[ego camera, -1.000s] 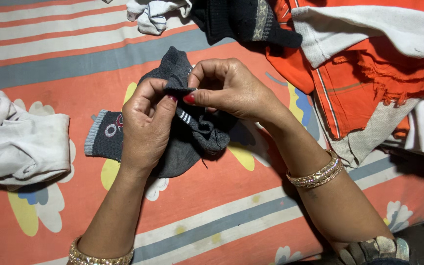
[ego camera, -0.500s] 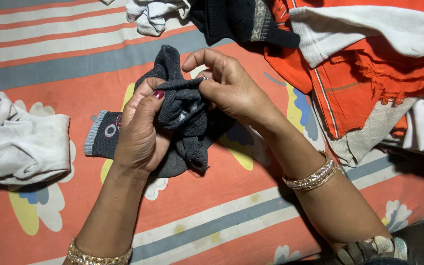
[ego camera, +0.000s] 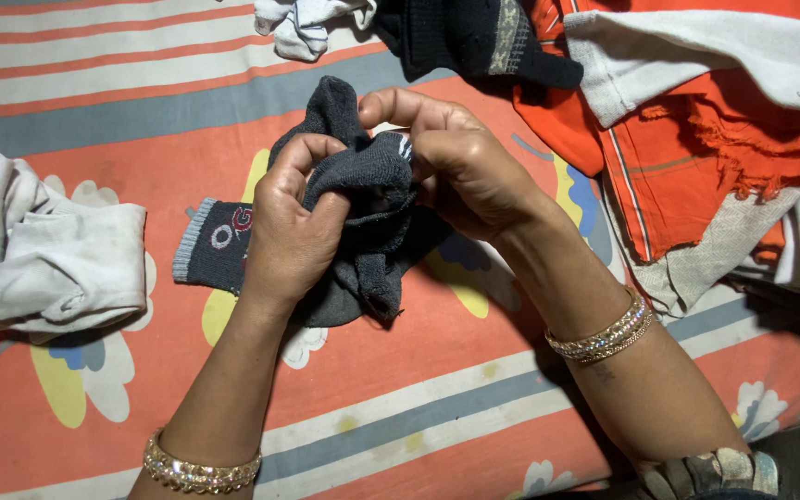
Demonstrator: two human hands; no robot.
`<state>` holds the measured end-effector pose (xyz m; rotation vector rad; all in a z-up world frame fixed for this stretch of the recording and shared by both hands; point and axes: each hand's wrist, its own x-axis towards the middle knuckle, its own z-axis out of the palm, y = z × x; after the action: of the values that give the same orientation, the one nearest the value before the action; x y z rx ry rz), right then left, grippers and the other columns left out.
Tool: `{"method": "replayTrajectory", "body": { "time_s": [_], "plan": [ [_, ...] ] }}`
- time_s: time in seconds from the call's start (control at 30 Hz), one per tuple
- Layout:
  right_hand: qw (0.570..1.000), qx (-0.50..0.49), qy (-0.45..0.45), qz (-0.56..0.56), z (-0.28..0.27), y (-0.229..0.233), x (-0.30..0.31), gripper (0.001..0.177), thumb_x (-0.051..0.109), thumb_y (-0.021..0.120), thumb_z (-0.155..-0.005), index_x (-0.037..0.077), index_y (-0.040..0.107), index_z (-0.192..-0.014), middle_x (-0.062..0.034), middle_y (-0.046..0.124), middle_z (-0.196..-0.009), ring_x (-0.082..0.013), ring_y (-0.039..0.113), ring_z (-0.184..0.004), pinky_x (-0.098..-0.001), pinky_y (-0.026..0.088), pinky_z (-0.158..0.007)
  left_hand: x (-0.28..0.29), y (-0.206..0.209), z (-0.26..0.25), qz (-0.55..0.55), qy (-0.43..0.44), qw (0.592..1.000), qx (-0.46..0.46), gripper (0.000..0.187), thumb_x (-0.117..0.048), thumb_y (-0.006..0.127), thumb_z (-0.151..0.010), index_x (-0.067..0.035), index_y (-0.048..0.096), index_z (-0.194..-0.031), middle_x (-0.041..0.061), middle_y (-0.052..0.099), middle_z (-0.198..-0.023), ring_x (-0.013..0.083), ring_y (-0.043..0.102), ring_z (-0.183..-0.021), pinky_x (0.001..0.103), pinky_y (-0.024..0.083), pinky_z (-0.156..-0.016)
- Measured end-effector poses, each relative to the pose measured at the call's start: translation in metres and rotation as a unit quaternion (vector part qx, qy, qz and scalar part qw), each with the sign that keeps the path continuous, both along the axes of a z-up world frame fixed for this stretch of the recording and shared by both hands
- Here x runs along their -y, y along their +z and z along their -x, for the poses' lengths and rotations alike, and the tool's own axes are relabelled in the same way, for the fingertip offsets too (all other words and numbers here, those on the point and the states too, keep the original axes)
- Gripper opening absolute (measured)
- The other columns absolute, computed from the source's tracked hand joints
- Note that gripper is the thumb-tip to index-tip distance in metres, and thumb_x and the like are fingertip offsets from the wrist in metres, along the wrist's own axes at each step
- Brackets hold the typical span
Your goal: The person folds a white sock and a dark gray sock on a patterned bedsheet. They turn the socks inside out, smooth them flat, and fold them into compact shapes, placing each folded sock aside.
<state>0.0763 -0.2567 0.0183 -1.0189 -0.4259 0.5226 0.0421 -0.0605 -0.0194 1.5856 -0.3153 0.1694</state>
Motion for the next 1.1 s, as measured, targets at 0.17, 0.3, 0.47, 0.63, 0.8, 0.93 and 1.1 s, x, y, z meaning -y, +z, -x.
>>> {"method": "replayTrajectory", "body": {
  "time_s": [0.17,0.3,0.47,0.63,0.8,0.93,1.1],
  "plan": [
    [0.987,0.108,-0.046,0.11,0.003,0.001,0.001,0.031,0.001,0.063,-0.091,0.006,0.061,-0.121,0.0022,0.06,-0.112,0.001,0.055,-0.081,-0.0137,0.044,-0.069,-0.001,0.001,0.006,0.012,-0.008,1.0,0.019,0.026,0.004,0.059,-0.093,-0.002,0.059,-0.117,0.003,0.067,-0.108,0.0092,0.067,-0.103,0.024,0.057,-0.09],
    [0.936,0.272,-0.055,0.217,0.001,0.003,-0.002,0.039,-0.002,0.07,-0.087,0.004,0.057,-0.122,0.0004,0.06,-0.115,-0.0037,0.062,-0.103,-0.0183,0.054,-0.092,0.001,0.003,0.011,-0.009,-0.001,0.998,0.059,0.023,0.002,0.063,-0.095,-0.003,0.059,-0.118,0.004,0.066,-0.111,0.0119,0.069,-0.108,0.027,0.058,-0.095],
    [0.877,0.313,-0.146,0.335,0.002,0.003,-0.008,0.035,0.002,0.073,-0.083,0.004,0.062,-0.117,-0.0006,0.067,-0.099,-0.005,0.068,-0.087,-0.0202,0.058,-0.074,0.005,0.005,0.015,-0.137,0.09,0.974,0.153,0.025,0.003,0.071,-0.09,-0.001,0.061,-0.113,0.01,0.059,-0.117,0.0183,0.067,-0.105,0.031,0.058,-0.091],
    [0.846,0.272,-0.206,0.411,0.001,0.0,-0.014,0.028,0.012,0.082,-0.081,0.006,0.067,-0.104,0.0,0.07,-0.081,-0.0057,0.068,-0.071,-0.0216,0.056,-0.058,0.009,0.004,0.016,-0.125,0.051,0.983,0.125,0.025,0.002,0.069,-0.088,-0.003,0.061,-0.112,0.006,0.063,-0.109,0.0155,0.069,-0.102,0.031,0.059,-0.087],
    [0.847,0.294,-0.178,0.405,-0.004,-0.005,-0.013,0.028,0.01,0.082,-0.082,0.005,0.067,-0.106,-0.0028,0.072,-0.082,-0.0068,0.069,-0.07,-0.0223,0.055,-0.056,0.01,0.002,0.014,-0.138,0.053,0.984,0.105,0.026,0.0,0.07,-0.087,-0.003,0.061,-0.111,0.006,0.064,-0.105,0.0145,0.07,-0.098,0.031,0.059,-0.083],
    [0.822,0.312,-0.194,0.436,-0.005,-0.008,-0.011,0.029,0.009,0.079,-0.08,0.007,0.068,-0.106,-0.0017,0.073,-0.075,-0.0083,0.071,-0.063,-0.0242,0.054,-0.052,0.012,0.002,0.014,-0.151,0.074,0.98,0.105,0.022,-0.001,0.072,-0.091,-0.003,0.062,-0.111,0.007,0.064,-0.107,0.0146,0.07,-0.095,0.031,0.058,-0.081],
    [0.776,0.367,-0.221,0.462,-0.003,-0.006,-0.011,0.029,0.005,0.077,-0.077,0.006,0.067,-0.105,-0.0022,0.07,-0.068,-0.0109,0.068,-0.057,-0.0284,0.05,-0.05,0.014,0.0,0.015,-0.137,0.08,0.983,0.088,0.021,-0.002,0.07,-0.093,-0.004,0.061,-0.111,0.005,0.064,-0.104,0.0128,0.07,-0.093,0.029,0.059,-0.078]
  ]
}}
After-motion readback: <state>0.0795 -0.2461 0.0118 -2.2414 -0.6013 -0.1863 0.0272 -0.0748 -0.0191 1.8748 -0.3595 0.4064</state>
